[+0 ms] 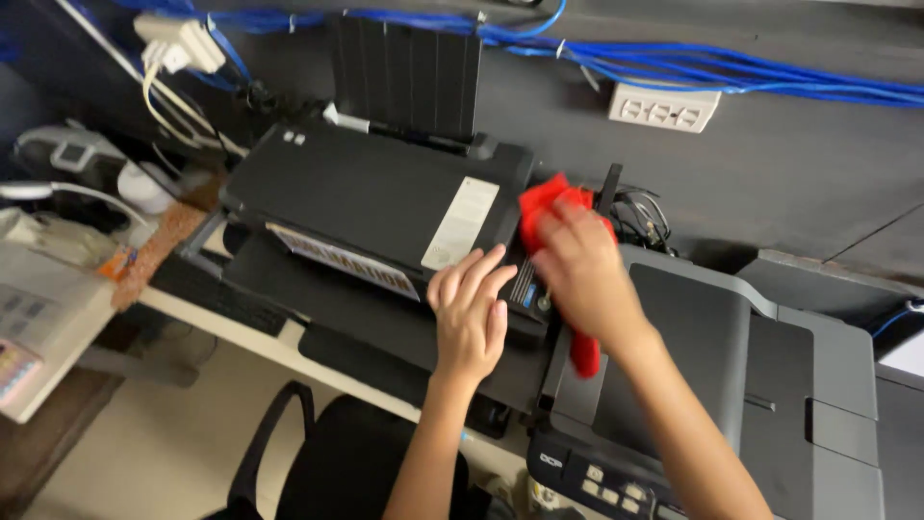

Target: The person uses a red cloth to wipe the exterior surfaces of two printers on a desk. They clean the top, sides, and control panel of the first printer, then open the scanner lid to wipe the interior before closing it. Finally, they wipe the second printer next to it.

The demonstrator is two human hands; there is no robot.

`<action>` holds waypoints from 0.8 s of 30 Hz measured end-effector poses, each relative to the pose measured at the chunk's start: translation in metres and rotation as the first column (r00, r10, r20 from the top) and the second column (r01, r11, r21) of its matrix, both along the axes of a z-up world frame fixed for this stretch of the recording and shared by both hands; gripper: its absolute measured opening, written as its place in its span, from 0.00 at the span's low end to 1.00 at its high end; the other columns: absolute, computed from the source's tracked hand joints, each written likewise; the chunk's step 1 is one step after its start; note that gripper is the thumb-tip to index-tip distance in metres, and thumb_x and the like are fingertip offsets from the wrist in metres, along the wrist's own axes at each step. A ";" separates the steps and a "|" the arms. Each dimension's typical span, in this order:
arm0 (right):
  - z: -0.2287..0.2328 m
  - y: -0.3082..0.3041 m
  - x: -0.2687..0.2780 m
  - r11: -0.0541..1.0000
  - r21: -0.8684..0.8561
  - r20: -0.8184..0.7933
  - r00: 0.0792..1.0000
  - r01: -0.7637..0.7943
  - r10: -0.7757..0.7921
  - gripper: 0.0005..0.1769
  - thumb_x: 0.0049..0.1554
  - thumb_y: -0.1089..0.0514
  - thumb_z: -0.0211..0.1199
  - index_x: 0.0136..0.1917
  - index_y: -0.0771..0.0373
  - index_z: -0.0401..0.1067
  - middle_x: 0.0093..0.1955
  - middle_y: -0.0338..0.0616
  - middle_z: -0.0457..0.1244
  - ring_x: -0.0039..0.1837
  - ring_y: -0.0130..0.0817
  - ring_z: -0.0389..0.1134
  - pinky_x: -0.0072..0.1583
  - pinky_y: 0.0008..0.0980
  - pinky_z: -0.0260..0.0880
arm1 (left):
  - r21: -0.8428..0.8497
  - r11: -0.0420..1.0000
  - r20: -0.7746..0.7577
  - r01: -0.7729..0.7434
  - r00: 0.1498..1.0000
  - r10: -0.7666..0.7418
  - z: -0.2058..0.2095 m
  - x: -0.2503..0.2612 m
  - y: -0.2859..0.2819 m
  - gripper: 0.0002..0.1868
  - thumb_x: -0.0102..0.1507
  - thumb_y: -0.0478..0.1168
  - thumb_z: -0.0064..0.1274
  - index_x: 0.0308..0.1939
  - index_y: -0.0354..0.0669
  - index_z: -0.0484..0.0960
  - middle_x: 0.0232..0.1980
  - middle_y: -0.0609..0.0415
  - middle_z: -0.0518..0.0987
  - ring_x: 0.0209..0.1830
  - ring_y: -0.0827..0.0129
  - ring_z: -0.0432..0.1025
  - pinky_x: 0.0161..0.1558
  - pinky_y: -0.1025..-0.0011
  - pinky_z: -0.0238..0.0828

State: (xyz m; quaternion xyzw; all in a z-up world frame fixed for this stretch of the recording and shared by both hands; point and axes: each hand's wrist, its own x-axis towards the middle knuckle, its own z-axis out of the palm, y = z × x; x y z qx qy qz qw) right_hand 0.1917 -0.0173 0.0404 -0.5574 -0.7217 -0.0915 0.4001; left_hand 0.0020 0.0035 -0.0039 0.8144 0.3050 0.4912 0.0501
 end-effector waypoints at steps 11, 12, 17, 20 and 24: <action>0.002 -0.063 -0.027 0.955 -0.261 0.170 0.966 -0.144 0.192 0.28 0.51 0.61 0.64 0.66 0.66 0.71 0.71 0.52 0.62 0.74 0.56 0.58 0.72 0.48 0.58 | 0.012 0.996 -0.069 -0.088 0.994 0.089 -0.008 0.007 0.006 0.18 0.70 0.45 0.41 0.57 0.48 0.83 0.70 0.54 0.75 0.70 0.58 0.65 0.72 0.53 0.48; 0.001 -0.066 -0.026 0.932 -0.299 0.051 0.972 -0.206 0.231 0.28 0.51 0.61 0.63 0.66 0.62 0.73 0.72 0.50 0.63 0.74 0.54 0.59 0.72 0.47 0.58 | 0.010 0.996 -0.084 -0.091 0.992 0.092 -0.008 0.006 0.006 0.18 0.69 0.45 0.42 0.56 0.48 0.83 0.70 0.54 0.75 0.70 0.58 0.65 0.71 0.53 0.48; -0.002 -0.025 0.002 0.962 -0.241 -0.025 0.991 -0.133 0.130 0.26 0.55 0.62 0.60 0.67 0.60 0.73 0.73 0.50 0.61 0.76 0.54 0.58 0.75 0.51 0.53 | 0.026 0.997 -0.100 -0.077 0.992 0.079 -0.011 0.004 0.011 0.18 0.68 0.45 0.43 0.57 0.47 0.83 0.70 0.54 0.75 0.70 0.58 0.65 0.71 0.54 0.48; -0.014 0.014 0.022 0.981 -0.191 -0.016 0.999 -0.043 0.041 0.24 0.58 0.61 0.58 0.68 0.61 0.71 0.75 0.52 0.60 0.78 0.56 0.56 0.76 0.52 0.52 | 0.030 0.997 -0.104 -0.074 0.992 0.077 -0.013 0.004 0.010 0.18 0.68 0.44 0.44 0.58 0.47 0.83 0.70 0.54 0.75 0.70 0.59 0.65 0.71 0.54 0.48; -0.026 0.062 0.046 0.990 -0.106 0.042 0.996 0.088 -0.084 0.24 0.61 0.60 0.56 0.70 0.63 0.71 0.76 0.57 0.59 0.77 0.61 0.55 0.75 0.53 0.52 | 0.047 0.996 -0.105 -0.081 0.991 0.086 -0.010 0.005 0.010 0.17 0.67 0.43 0.46 0.57 0.48 0.84 0.70 0.55 0.76 0.69 0.60 0.65 0.71 0.55 0.48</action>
